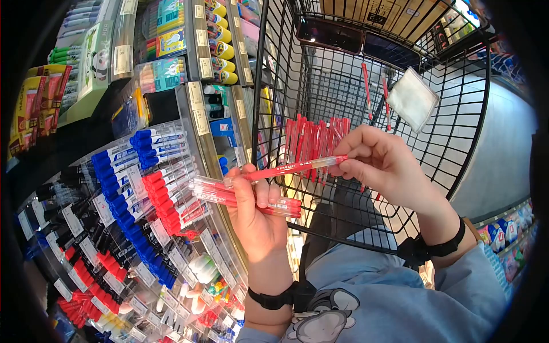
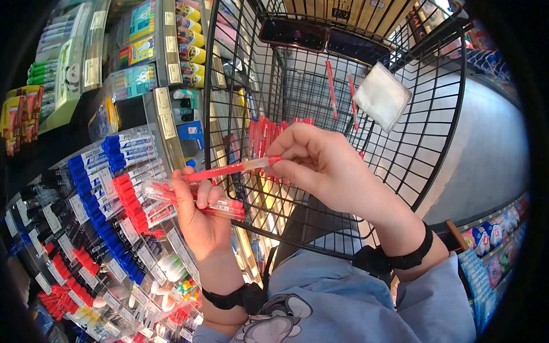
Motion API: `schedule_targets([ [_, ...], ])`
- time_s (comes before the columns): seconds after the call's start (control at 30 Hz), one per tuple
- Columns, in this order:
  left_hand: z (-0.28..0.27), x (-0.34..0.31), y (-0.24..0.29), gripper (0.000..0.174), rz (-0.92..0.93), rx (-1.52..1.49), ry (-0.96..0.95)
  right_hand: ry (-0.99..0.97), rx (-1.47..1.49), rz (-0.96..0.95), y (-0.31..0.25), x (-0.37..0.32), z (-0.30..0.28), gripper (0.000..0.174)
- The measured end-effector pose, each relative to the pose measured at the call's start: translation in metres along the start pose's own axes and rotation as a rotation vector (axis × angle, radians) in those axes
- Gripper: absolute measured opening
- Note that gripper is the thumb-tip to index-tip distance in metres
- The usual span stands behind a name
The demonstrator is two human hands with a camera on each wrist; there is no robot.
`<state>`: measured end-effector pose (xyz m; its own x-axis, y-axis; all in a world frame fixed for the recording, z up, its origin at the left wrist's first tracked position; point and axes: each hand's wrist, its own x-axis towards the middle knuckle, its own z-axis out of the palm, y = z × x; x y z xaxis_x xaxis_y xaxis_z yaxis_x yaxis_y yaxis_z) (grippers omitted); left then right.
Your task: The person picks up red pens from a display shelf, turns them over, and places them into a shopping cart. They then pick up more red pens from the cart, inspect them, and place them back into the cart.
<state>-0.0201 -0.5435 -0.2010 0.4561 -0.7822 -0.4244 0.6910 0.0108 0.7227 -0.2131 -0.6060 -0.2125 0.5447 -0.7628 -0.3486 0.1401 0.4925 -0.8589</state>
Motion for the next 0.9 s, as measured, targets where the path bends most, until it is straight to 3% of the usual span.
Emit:
schedule_targets([
  [0.9,0.0023,0.0002,0.0024,0.035,-0.052,0.072,0.003,-0.015,0.022,0.076,-0.0071,-0.0018,-0.0027,0.014],
])
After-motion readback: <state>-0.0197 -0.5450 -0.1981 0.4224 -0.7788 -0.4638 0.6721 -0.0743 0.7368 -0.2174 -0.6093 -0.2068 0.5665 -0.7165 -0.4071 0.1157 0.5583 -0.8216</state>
